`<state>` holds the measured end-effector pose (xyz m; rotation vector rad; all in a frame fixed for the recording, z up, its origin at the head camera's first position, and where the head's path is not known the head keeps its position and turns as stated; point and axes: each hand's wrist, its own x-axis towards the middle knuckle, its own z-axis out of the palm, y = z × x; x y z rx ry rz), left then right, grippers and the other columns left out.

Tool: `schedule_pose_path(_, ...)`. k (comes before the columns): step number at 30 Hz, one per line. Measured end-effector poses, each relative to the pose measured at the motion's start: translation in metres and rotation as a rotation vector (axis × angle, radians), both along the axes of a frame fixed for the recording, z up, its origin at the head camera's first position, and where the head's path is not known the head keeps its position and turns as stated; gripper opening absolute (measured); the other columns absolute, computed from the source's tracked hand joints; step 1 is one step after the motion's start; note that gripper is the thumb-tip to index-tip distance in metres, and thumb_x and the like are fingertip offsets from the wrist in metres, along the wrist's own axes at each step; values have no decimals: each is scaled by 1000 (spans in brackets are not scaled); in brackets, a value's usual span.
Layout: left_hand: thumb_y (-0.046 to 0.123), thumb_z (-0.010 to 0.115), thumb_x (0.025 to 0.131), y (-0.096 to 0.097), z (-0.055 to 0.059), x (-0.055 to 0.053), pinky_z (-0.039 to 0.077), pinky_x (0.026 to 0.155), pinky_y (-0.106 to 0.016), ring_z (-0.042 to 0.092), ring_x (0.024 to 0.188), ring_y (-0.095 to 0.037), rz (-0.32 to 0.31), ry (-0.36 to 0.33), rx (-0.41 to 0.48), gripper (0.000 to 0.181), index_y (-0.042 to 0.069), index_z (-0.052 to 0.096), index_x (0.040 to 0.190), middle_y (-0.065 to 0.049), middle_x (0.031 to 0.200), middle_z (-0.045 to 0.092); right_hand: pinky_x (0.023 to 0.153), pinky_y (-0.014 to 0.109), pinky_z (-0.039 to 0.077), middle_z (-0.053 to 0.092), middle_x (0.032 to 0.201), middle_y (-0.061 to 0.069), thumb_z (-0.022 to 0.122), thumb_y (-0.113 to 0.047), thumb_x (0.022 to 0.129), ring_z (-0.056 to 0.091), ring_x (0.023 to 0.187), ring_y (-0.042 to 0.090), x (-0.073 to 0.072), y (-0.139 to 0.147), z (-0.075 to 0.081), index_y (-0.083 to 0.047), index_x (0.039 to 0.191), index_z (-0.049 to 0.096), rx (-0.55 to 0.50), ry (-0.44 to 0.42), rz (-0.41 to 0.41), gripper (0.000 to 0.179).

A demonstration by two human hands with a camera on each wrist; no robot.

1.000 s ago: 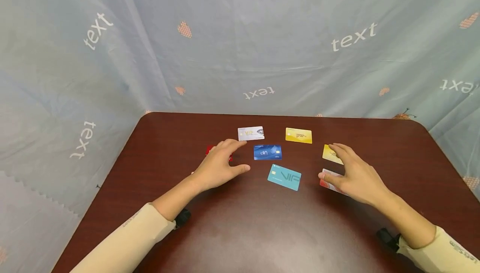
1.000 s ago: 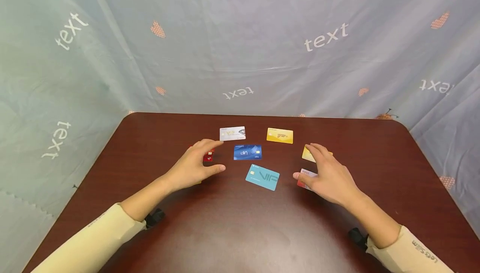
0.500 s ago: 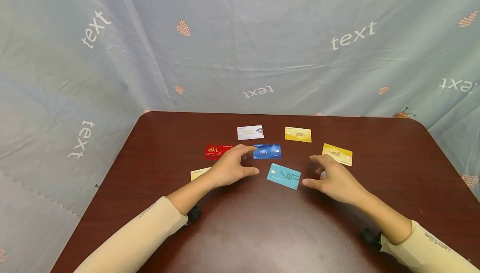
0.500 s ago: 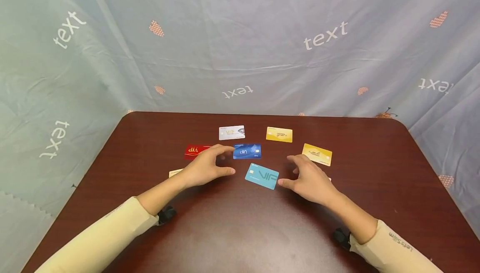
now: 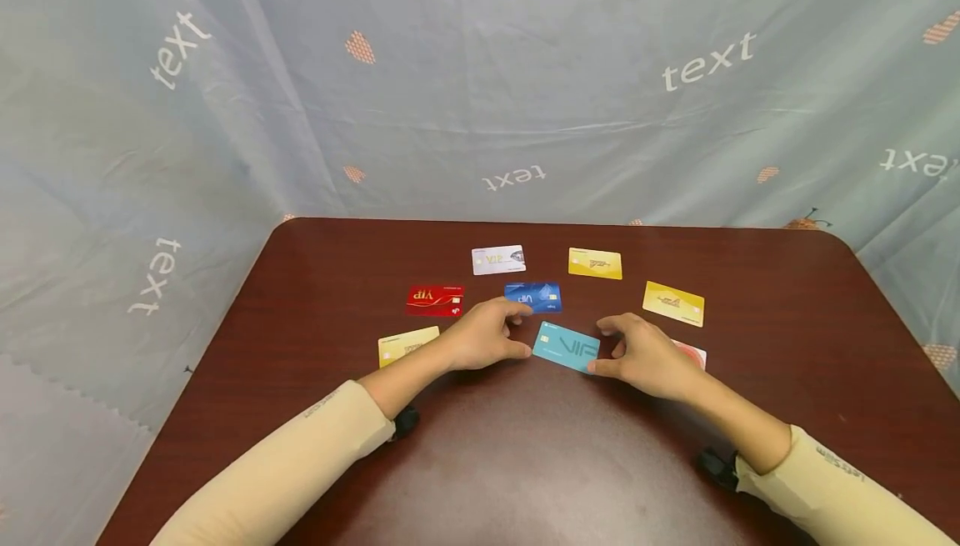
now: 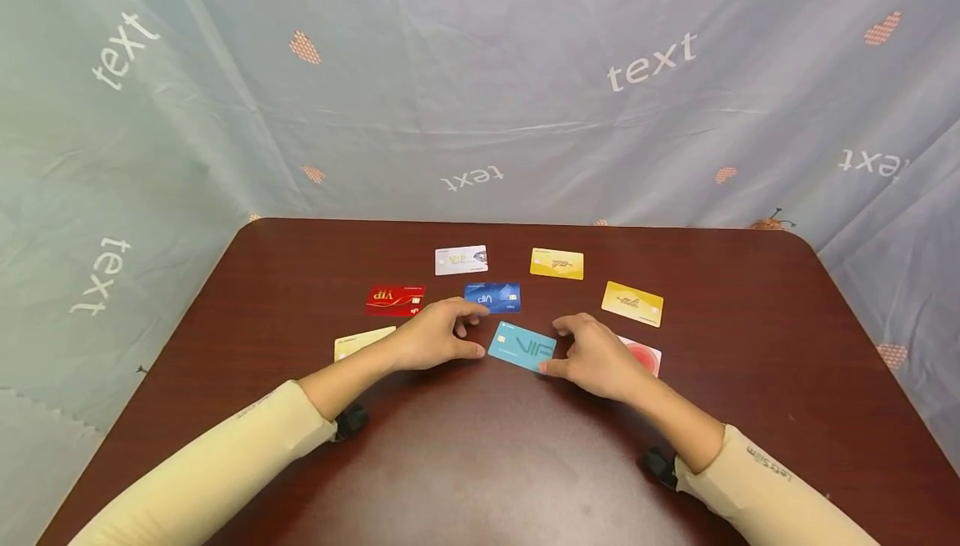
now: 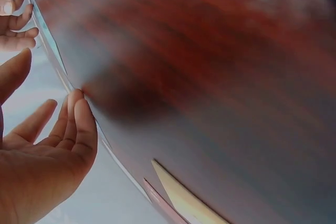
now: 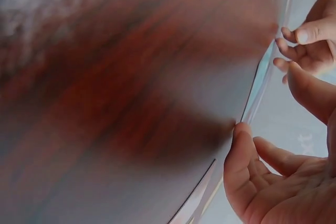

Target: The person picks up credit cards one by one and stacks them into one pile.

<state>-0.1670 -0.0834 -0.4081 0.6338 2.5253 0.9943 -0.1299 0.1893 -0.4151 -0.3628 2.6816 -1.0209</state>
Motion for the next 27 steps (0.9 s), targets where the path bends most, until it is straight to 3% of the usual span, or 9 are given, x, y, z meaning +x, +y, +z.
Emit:
schedule_pose_path(7, 13, 88, 85, 12, 0, -6, 53, 93, -36, 59, 105, -22, -30, -7, -51, 56, 0, 66, 136, -9, 112, 67, 78, 35, 53, 65, 115, 16, 91, -25, 82, 62, 87, 18, -6, -6, -4, 9, 128, 65, 23, 19, 14, 63)
schedule_pose_path(16, 13, 88, 85, 24, -1, -13, 48, 84, -34, 53, 94, -20, -31, -7, -128, 53, 1, 69, 133, -3, 98, 57, 78, 36, 52, 64, 109, 15, 95, -22, 76, 60, 89, 22, -8, -10, -5, 7, 119, 69, 73, 35, 14, 59)
schedule_pose_path(27, 18, 91, 83, 27, -3, -16, 47, 78, -33, 54, 92, -18, -41, 5, -198, 54, 7, 71, 131, -1, 96, 57, 85, 44, 53, 65, 107, 12, 97, -20, 73, 61, 96, 26, -11, -14, -5, 3, 111, 72, 117, 11, 16, 51)
